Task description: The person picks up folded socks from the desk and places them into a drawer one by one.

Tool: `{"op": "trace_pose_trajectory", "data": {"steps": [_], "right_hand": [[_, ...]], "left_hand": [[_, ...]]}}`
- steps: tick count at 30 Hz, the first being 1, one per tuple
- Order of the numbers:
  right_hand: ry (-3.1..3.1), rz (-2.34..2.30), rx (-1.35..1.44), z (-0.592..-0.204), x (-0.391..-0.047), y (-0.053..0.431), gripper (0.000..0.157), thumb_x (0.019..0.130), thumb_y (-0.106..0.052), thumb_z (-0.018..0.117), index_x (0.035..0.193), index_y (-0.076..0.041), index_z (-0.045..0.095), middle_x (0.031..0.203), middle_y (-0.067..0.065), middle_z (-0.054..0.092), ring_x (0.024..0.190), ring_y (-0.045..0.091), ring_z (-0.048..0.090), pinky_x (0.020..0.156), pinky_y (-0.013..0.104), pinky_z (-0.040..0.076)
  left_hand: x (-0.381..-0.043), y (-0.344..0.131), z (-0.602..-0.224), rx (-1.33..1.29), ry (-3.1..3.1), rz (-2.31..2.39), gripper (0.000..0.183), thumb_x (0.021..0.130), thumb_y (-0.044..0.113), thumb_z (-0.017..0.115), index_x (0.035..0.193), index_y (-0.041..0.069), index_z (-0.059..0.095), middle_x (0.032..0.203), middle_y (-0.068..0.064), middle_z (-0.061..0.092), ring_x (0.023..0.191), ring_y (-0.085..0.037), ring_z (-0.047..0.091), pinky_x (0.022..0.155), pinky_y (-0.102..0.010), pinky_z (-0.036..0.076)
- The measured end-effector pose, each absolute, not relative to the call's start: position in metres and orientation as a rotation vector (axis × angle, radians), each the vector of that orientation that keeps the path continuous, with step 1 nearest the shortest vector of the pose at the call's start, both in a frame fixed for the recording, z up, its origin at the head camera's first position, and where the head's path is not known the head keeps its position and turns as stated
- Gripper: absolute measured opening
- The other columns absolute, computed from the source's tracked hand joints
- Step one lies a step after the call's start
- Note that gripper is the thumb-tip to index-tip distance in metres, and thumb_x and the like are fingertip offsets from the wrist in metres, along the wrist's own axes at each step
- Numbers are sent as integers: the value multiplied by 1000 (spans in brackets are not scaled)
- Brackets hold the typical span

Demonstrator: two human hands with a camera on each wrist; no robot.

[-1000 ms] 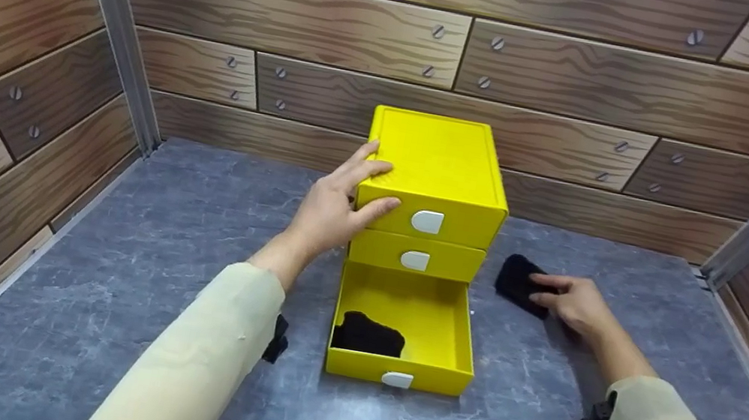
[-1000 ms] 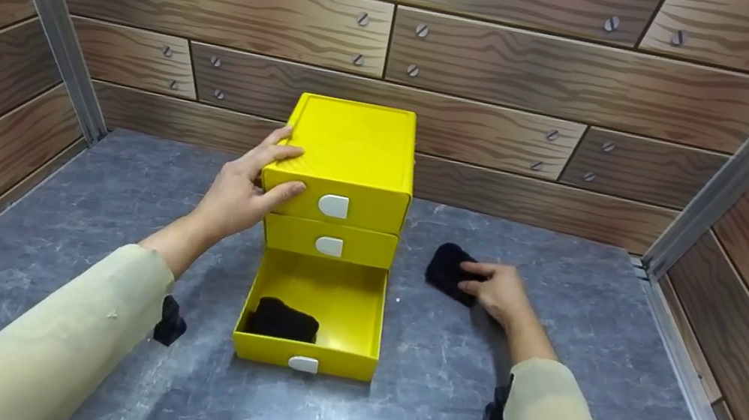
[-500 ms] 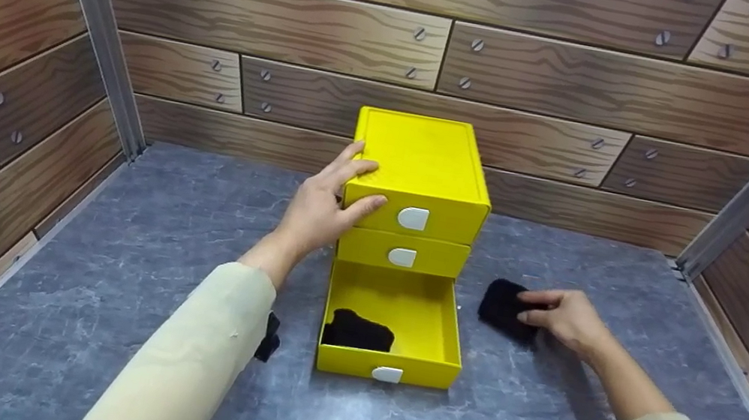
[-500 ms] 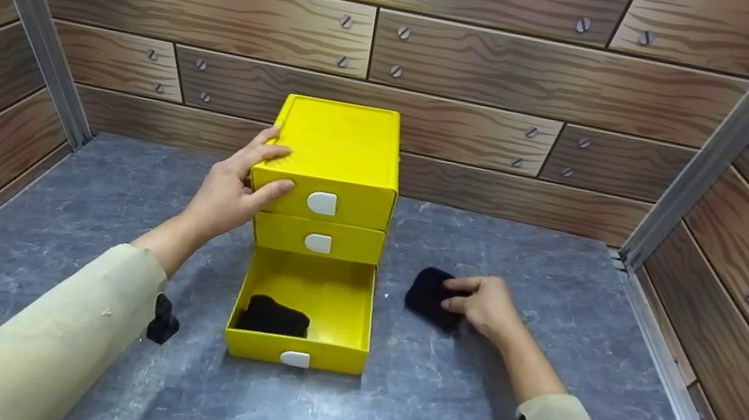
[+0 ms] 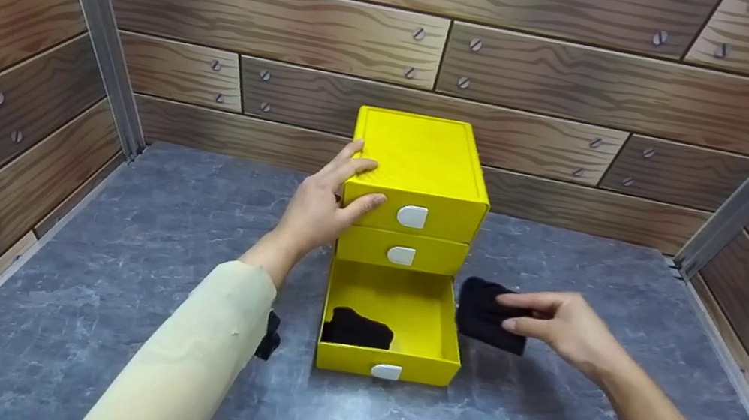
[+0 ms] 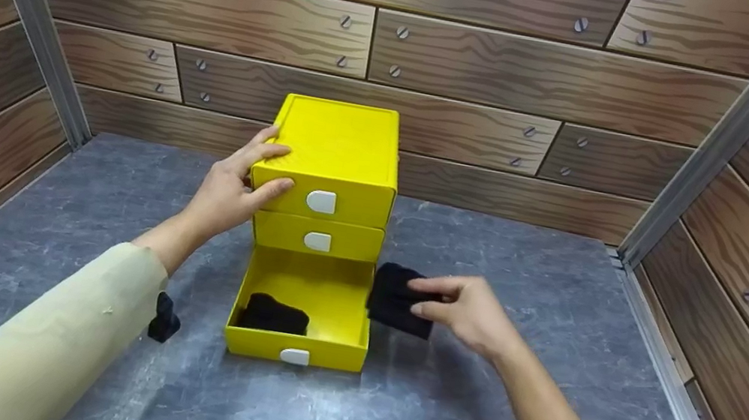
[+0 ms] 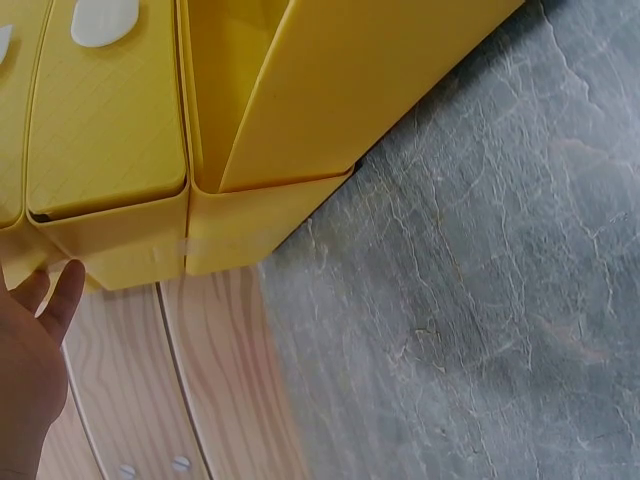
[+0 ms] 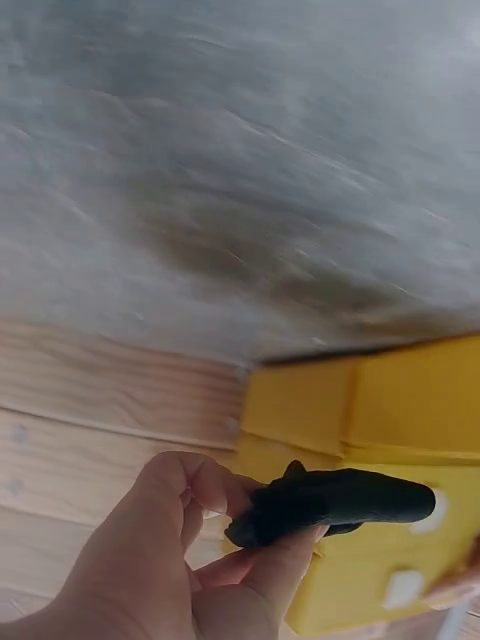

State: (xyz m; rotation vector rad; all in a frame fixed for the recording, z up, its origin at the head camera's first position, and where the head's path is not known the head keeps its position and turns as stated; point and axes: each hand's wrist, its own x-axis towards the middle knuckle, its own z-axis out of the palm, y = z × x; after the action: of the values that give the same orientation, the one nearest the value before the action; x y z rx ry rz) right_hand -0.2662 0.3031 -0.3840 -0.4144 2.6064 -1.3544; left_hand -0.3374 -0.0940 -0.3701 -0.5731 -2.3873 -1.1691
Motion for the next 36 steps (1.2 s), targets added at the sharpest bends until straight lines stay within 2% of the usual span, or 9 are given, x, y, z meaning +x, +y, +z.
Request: {"op": "trace_pose_trajectory", "data": {"steps": [7, 13, 16, 21, 27, 36], "right_hand": [[2601, -1318, -538, -375, -257, 269, 37, 92, -15, 85, 128, -6, 78, 122, 19, 75, 91, 17, 69, 74, 23, 56], [2606, -1279, -649, -380, -261, 243, 35, 92, -12, 85, 125, -3, 79, 112, 15, 77, 73, 13, 56, 60, 22, 44], [2614, -1252, -700, -386, -264, 232, 34, 91, -11, 84, 124, -4, 79, 113, 14, 78, 71, 13, 53, 59, 22, 42], [2664, -1168, -756, -396, -267, 219, 31, 91, -8, 84, 121, -7, 81, 117, 11, 78, 85, 17, 60, 70, 25, 50], [2752, -978, -881, -407, -268, 209, 29, 89, -5, 85, 117, -8, 83, 113, 7, 78, 103, 24, 69, 88, 40, 57], [2884, -638, -1153, -411, -266, 207, 27, 85, -6, 86, 112, -9, 85, 104, 7, 77, 98, 29, 69, 89, 48, 55]], "left_hand": [[-337, -95, -370, -573, -2400, -1159, 57, 101, 53, 70, 150, 25, 60, 173, 9, 30, 151, -23, 43, 119, -42, 40], [-337, -97, -371, -572, -2393, -1165, 57, 101, 52, 70, 150, 25, 60, 173, 10, 30, 150, -22, 44, 118, -41, 42], [-337, -97, -372, -573, -2388, -1160, 56, 101, 52, 70, 150, 24, 61, 173, 10, 31, 150, -23, 44, 118, -41, 41], [-338, -95, -371, -588, -2386, -1148, 57, 101, 53, 69, 150, 24, 60, 173, 8, 31, 150, -24, 44, 118, -44, 41], [-337, -94, -372, -578, -2390, -1155, 57, 101, 53, 70, 150, 25, 60, 173, 8, 31, 150, -23, 44, 118, -43, 41], [-337, -94, -370, -564, -2396, -1166, 58, 100, 52, 71, 150, 25, 60, 173, 9, 30, 152, -22, 42, 119, -42, 40]]}}
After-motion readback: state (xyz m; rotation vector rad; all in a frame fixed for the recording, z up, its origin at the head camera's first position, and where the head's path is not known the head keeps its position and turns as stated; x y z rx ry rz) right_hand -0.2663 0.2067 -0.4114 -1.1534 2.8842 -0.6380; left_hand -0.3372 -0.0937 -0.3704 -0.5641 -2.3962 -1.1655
